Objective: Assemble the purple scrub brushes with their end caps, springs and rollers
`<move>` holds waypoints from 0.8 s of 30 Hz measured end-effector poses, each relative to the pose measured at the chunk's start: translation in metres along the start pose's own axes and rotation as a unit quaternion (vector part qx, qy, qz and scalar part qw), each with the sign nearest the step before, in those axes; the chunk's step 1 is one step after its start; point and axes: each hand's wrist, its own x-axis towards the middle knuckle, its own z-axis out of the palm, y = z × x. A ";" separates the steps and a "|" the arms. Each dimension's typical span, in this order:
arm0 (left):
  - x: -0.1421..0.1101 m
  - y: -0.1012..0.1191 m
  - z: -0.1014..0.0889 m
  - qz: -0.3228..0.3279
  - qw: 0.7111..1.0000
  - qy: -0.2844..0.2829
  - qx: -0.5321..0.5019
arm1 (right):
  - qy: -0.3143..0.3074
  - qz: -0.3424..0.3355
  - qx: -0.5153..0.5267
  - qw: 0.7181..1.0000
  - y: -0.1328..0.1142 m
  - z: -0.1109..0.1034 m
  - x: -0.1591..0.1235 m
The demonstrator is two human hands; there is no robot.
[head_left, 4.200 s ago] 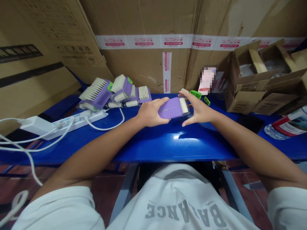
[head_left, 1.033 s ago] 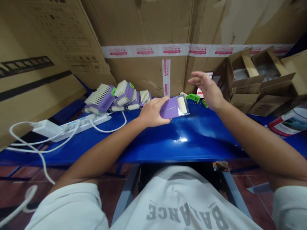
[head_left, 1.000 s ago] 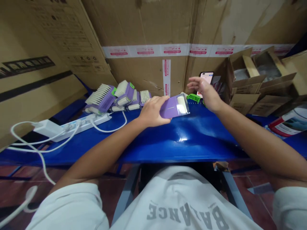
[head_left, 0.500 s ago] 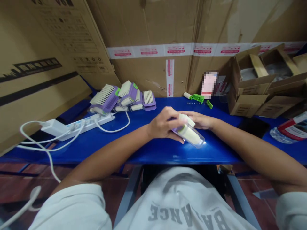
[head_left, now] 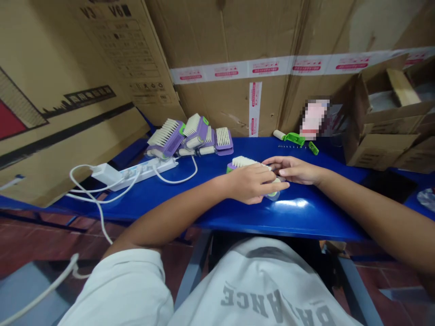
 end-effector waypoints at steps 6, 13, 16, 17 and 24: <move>-0.004 -0.013 -0.001 -0.001 1.000 -0.012 -0.017 | 0.047 0.026 -0.024 0.998 -0.004 -0.006 -0.001; -0.008 -0.014 -0.012 -0.309 0.951 0.011 0.009 | 0.085 0.014 -0.071 0.994 -0.008 -0.009 0.000; -0.013 -0.019 -0.019 -0.396 0.913 -0.061 -0.069 | 0.133 0.005 -0.086 0.987 -0.007 -0.010 0.002; -0.016 -0.022 -0.023 -0.388 0.912 -0.091 -0.099 | 0.144 0.001 -0.089 0.986 -0.007 -0.011 0.003; -0.028 -0.014 -0.057 -0.355 0.918 -0.136 -0.117 | 0.142 0.018 -0.112 0.983 -0.007 -0.012 0.003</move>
